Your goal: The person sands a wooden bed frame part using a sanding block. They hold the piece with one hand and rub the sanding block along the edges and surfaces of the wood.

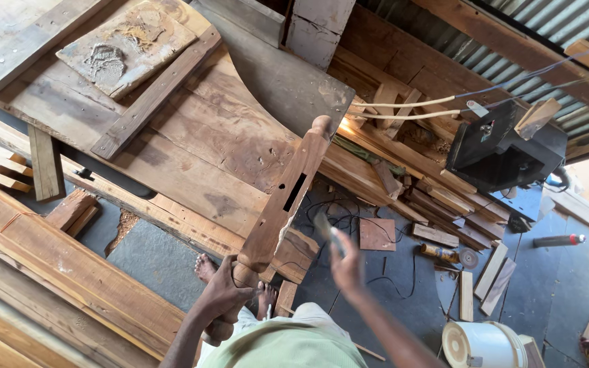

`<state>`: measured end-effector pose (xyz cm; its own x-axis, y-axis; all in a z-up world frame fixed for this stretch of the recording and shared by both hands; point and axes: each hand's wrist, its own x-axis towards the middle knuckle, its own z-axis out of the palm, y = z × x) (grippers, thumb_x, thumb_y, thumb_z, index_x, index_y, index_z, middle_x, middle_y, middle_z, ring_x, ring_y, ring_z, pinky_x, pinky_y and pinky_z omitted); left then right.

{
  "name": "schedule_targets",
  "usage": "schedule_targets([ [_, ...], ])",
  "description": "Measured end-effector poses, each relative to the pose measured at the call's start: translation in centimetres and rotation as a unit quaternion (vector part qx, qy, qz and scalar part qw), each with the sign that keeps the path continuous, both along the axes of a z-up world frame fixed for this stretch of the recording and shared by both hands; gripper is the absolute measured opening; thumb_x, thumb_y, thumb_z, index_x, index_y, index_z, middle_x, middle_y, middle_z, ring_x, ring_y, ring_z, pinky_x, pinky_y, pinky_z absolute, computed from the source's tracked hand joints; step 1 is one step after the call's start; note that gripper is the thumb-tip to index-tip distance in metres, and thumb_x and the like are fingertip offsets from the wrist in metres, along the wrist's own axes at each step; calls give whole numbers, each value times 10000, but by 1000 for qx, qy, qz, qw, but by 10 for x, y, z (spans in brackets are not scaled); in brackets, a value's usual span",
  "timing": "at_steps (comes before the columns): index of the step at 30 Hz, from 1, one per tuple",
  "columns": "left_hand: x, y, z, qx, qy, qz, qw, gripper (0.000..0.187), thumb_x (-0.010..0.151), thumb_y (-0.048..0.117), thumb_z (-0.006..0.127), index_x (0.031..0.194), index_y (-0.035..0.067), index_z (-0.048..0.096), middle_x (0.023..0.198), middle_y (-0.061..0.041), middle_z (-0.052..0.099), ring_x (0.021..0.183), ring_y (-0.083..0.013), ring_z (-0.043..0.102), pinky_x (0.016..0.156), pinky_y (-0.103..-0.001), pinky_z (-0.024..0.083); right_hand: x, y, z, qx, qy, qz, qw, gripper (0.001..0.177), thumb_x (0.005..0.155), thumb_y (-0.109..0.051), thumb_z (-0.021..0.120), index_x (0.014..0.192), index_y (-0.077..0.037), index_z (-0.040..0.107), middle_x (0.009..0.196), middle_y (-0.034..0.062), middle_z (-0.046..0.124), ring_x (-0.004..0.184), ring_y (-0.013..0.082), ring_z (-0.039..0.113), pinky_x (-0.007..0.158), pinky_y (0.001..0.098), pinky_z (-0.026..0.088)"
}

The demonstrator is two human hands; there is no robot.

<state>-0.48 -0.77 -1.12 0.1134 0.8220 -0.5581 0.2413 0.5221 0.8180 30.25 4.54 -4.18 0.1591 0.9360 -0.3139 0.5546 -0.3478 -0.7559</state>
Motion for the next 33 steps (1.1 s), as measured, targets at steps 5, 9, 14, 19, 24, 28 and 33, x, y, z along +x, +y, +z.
schedule_targets([
  [5, 6, -2, -3, 13, 53, 1, 998, 889, 622, 194, 918, 1368, 47, 457, 1124, -160, 668, 993, -252, 685, 877, -358, 580, 29, 61, 43, 3, 432, -133, 892, 532, 905, -75, 657, 1419, -27, 532, 1188, 210, 708, 813, 235, 732, 735, 372, 646],
  [9, 2, 0, -2, 16, 42, 9, 999, 900, 622, 212, 913, 1374, 64, 443, 1127, -146, 667, 993, -238, 709, 859, -347, 598, 18, 70, 40, 44, 550, -109, 827, 473, 912, -83, 679, 1347, 50, 550, 1164, 168, 683, 1006, 221, 713, 798, 426, 649],
  [14, 1, 2, 6, 27, 45, -5, 999, 889, 617, 206, 919, 1365, 68, 459, 1081, -153, 710, 981, -241, 726, 902, -315, 567, 1, 61, 16, 137, 532, -75, 832, 385, 908, -53, 668, 1233, 10, 471, 1209, 206, 643, 1078, 295, 712, 951, 475, 637],
  [19, 1, 0, 7, -26, 32, -2, 999, 903, 601, 243, 917, 1363, 76, 462, 1078, -163, 704, 996, -260, 713, 915, -359, 574, -30, 51, -26, 311, 301, -6, 902, 405, 997, -85, 589, 1362, -42, 420, 1277, 219, 629, 1184, 253, 674, 1016, 399, 577],
  [24, -1, 1, -1, 69, 229, -115, 964, 992, 704, 340, 1049, 1453, 75, 454, 1113, -177, 726, 1293, -342, 454, 1178, -561, 104, -32, 68, -31, 368, 62, -40, 927, 353, 1015, -79, 551, 1363, -29, 574, 1264, 180, 607, 993, 222, 727, 767, 291, 635],
  [28, -2, 3, -3, -19, 45, -21, 999, 971, 608, 240, 921, 1418, 76, 411, 1136, -184, 683, 1061, -275, 715, 1055, -324, 502, 7, 117, 9, 315, -119, 78, 938, 232, 1001, -104, 709, 1229, -143, 733, 1052, 91, 755, 772, 215, 723, 578, 261, 615],
  [33, 0, 3, 10, -20, 19, -4, 1000, 931, 603, 243, 885, 1401, 68, 440, 1160, -174, 710, 1033, -252, 725, 942, -333, 581, 24, 154, 66, 384, -161, 229, 880, 260, 928, -69, 777, 1177, -70, 701, 1067, 121, 774, 868, 189, 764, 655, 239, 638],
])
